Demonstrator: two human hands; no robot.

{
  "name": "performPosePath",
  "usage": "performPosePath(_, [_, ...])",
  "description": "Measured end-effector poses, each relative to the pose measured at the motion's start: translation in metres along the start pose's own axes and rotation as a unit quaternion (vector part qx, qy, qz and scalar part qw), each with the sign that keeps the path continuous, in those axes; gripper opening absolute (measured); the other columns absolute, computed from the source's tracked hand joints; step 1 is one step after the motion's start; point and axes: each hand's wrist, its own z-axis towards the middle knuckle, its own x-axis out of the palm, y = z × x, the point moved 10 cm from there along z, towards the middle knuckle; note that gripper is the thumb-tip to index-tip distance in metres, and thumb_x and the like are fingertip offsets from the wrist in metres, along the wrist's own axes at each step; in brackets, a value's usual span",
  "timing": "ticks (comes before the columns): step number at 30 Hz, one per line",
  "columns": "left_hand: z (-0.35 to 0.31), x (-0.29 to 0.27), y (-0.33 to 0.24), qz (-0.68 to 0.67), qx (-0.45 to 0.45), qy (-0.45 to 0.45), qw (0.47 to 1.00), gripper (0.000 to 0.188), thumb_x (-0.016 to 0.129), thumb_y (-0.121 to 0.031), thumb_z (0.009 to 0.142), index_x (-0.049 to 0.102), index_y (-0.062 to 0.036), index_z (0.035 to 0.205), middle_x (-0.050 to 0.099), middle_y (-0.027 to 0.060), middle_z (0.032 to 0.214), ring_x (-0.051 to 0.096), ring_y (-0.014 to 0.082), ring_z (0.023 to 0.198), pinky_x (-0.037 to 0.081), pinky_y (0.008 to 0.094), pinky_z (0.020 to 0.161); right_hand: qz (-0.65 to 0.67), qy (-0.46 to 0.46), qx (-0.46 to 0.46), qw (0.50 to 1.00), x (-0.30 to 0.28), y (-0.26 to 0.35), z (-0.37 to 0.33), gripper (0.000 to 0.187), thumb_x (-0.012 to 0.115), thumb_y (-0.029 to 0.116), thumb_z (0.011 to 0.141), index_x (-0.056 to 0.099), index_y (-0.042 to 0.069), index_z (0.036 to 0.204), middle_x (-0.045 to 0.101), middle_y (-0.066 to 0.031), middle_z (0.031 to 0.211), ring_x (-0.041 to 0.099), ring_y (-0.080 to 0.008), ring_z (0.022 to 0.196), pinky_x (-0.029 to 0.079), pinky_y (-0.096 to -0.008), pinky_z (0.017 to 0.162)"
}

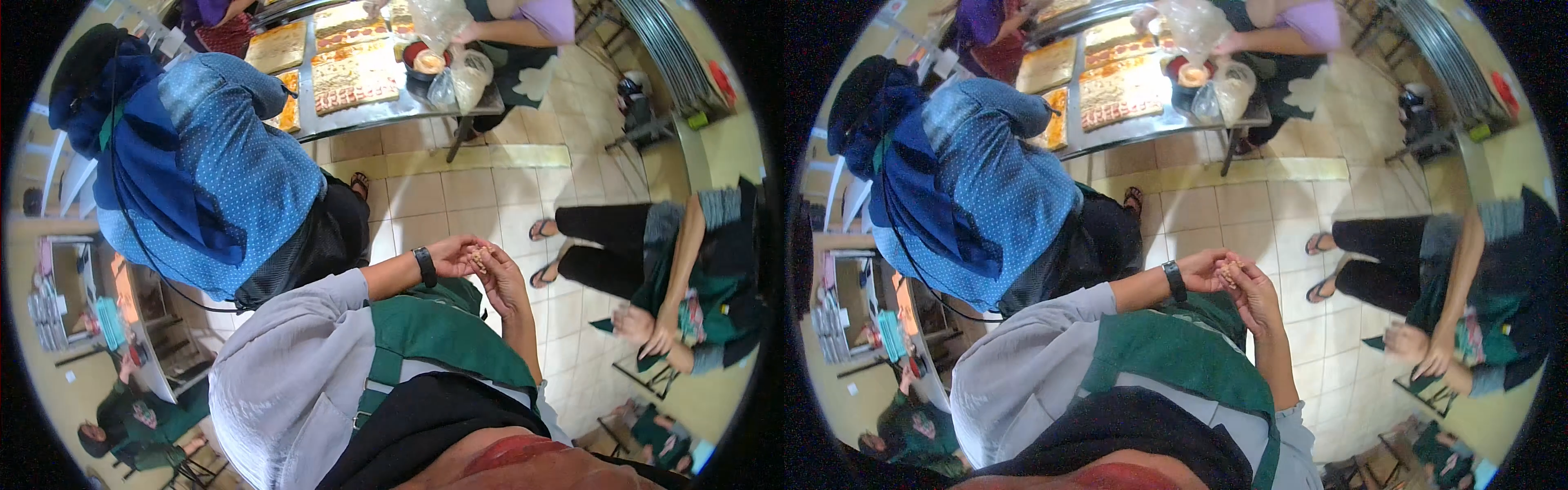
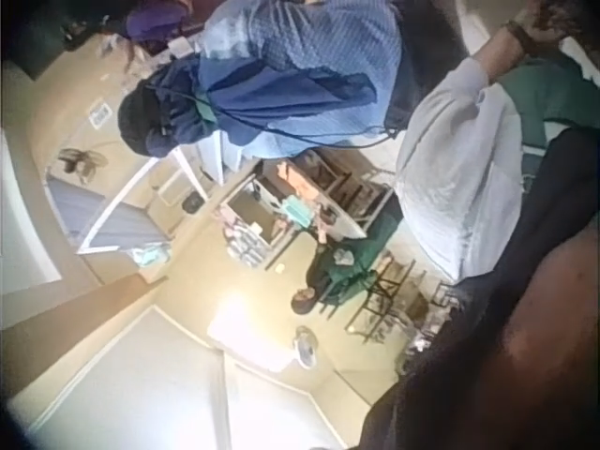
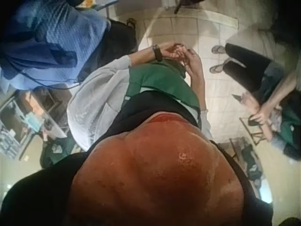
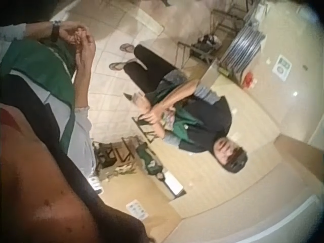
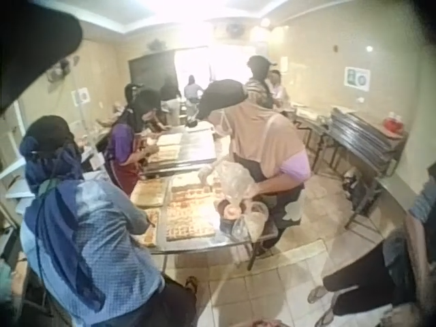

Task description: Chopping mushrooms and assembling large rectangular pizzas with various toppings like pepperoni and sauce.

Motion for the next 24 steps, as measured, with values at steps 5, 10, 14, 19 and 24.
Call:
performPosePath(5, [0.017,0.026,-0.071,-0.071,0.063,0.14,0.986,0.022,0.046,-0.024,0.102,0.058,-0.0065,0.094,0.057,-0.0008,0.075,0.055,0.0097,0.061,0.051,0.0241,0.058,-0.107,0.103,0.095,0.984,0.025,0.033,0.082,0.039,0.062,0.012,0.095,0.053,-0.003,0.129,0.066,-0.0121,0.113,0.066,-0.0176,0.102,0.053,-0.0283,0.09])
performPosePath(10, [0.018,0.004,-0.16,-0.104,0.254,0.088,0.957,0.027,0.043,-0.028,0.103,0.059,-0.0063,0.1,0.064,0.0048,0.088,0.065,0.017,0.077,0.057,0.0325,0.072,-0.176,0.198,0.171,0.949,0.075,0.063,0.163,0.037,0.061,0.013,0.096,0.054,-0.003,0.129,0.066,-0.011,0.113,0.066,-0.0172,0.101,0.054,-0.0285,0.089])
performPosePath(14, [-0.005,-0.007,-0.222,-0.149,0.357,0.094,0.917,0.033,0.039,-0.027,0.104,0.059,-0.0018,0.11,0.067,0.013,0.107,0.066,0.0254,0.101,0.054,0.041,0.094,-0.222,0.254,0.2,0.92,0.131,0.081,0.224,0.038,0.06,0.013,0.096,0.053,-0.003,0.13,0.065,-0.0127,0.116,0.065,-0.0184,0.105,0.054,-0.0275,0.092])
performPosePath(19, [-0.068,-0.026,-0.277,-0.142,0.479,0.042,0.865,0.042,0.038,-0.024,0.103,0.052,0.0044,0.13,0.057,0.0167,0.133,0.054,0.0291,0.125,0.037,0.0429,0.113,-0.22,0.297,0.215,0.904,0.217,0.086,0.309,0.039,0.059,0.012,0.097,0.052,-0.004,0.131,0.063,-0.0159,0.122,0.063,-0.0206,0.111,0.054,-0.0283,0.094])
performPosePath(24, [-0.127,-0.062,-0.308,-0.189,0.516,-0.07,0.833,0.045,0.036,-0.023,0.103,0.046,0.0063,0.136,0.053,0.0168,0.138,0.049,0.0278,0.131,0.038,0.0402,0.112,-0.197,0.274,0.175,0.925,0.309,0.085,0.414,0.038,0.052,0.006,0.099,0.046,-0.007,0.134,0.058,-0.0185,0.127,0.06,-0.0245,0.117,0.052,-0.0286,0.1])
